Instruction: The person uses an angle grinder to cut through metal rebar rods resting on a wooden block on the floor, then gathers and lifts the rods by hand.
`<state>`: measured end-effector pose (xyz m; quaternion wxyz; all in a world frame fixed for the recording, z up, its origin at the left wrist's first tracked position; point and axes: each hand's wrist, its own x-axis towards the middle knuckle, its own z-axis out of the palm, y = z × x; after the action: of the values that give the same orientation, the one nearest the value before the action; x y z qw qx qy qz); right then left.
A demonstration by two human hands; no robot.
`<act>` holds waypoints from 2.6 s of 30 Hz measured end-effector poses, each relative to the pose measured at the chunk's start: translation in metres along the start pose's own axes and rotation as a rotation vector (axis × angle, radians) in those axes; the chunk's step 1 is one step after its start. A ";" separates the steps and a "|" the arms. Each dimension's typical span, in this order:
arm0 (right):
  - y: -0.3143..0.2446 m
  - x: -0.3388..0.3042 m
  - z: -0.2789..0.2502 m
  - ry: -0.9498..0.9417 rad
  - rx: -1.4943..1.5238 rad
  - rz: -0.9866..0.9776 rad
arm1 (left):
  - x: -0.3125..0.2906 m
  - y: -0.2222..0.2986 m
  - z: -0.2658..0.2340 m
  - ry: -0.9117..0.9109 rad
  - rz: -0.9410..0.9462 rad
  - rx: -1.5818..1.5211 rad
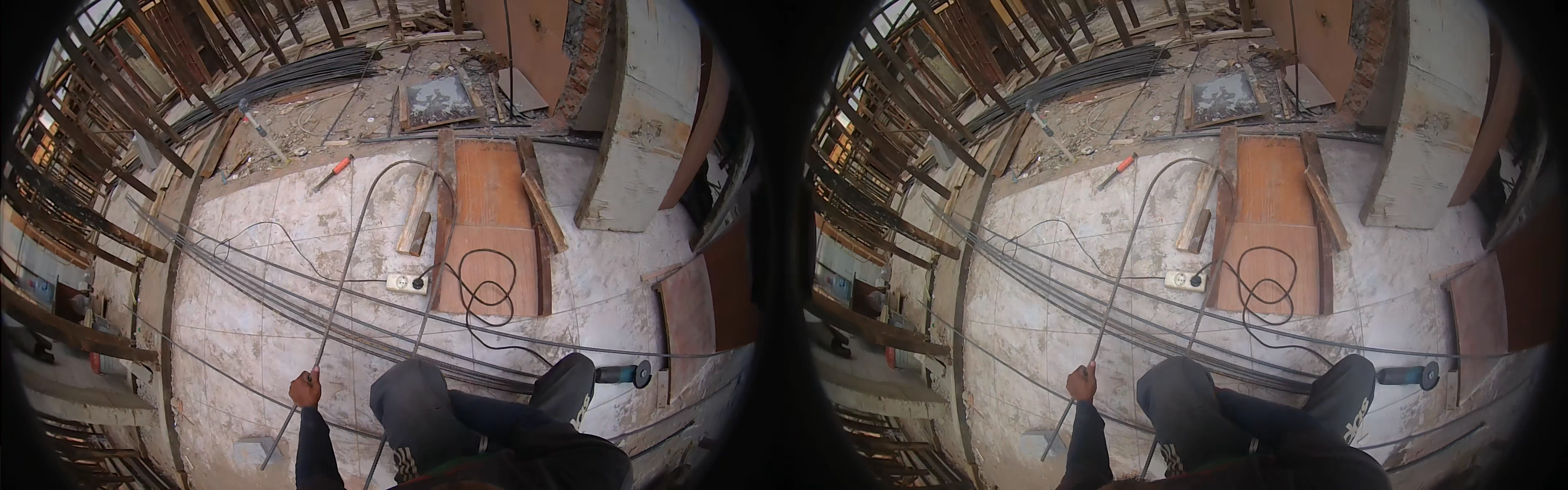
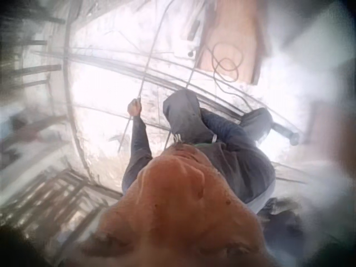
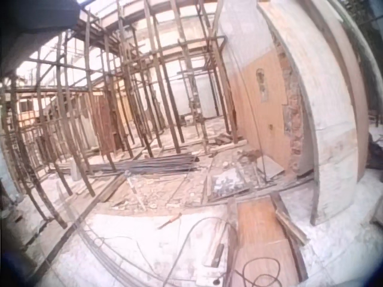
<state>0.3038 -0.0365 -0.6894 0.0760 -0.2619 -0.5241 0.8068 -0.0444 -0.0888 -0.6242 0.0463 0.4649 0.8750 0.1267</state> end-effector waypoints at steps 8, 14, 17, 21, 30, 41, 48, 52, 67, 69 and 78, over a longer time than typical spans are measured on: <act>-0.124 0.008 0.000 0.068 0.326 -0.134 | 0.062 0.089 -0.182 0.220 0.101 0.108; -0.292 -0.032 0.008 0.514 0.190 -0.242 | 0.108 0.177 -0.309 0.124 0.293 -0.207; -0.345 -0.048 0.038 0.834 0.561 -0.354 | 0.127 0.210 -0.349 -0.034 0.348 -0.277; -0.377 -0.062 0.044 1.233 0.768 -0.255 | 0.107 0.239 -0.361 -0.081 0.289 -0.280; -0.368 -0.132 0.133 1.298 0.664 0.022 | 0.042 0.197 -0.380 -0.169 0.180 -0.253; -0.710 -0.039 -0.119 1.177 0.150 -0.184 | 0.355 0.411 -0.544 -0.051 0.228 -0.341; -0.858 -0.121 -0.143 0.966 -0.667 -0.413 | 0.378 0.480 -0.818 1.004 0.840 -0.600; -0.627 -0.200 -0.080 1.062 -0.280 -0.095 | 0.288 0.402 -0.670 0.640 0.686 -0.653; -0.290 -0.583 0.300 0.817 -0.461 0.750 | -0.254 0.006 -0.400 -1.577 0.079 -0.319; -0.331 -0.475 0.252 1.023 0.039 0.669 | -0.172 -0.011 -0.391 -1.204 0.211 -0.136; -0.547 -0.410 0.182 1.042 -0.251 0.207 | 0.101 0.224 -0.540 -0.435 0.076 -0.933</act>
<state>0.4782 -0.1058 -0.0075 0.2137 -0.6843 -0.4808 0.5049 -0.0286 0.0181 -0.0406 0.4251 0.4420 0.6779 0.4055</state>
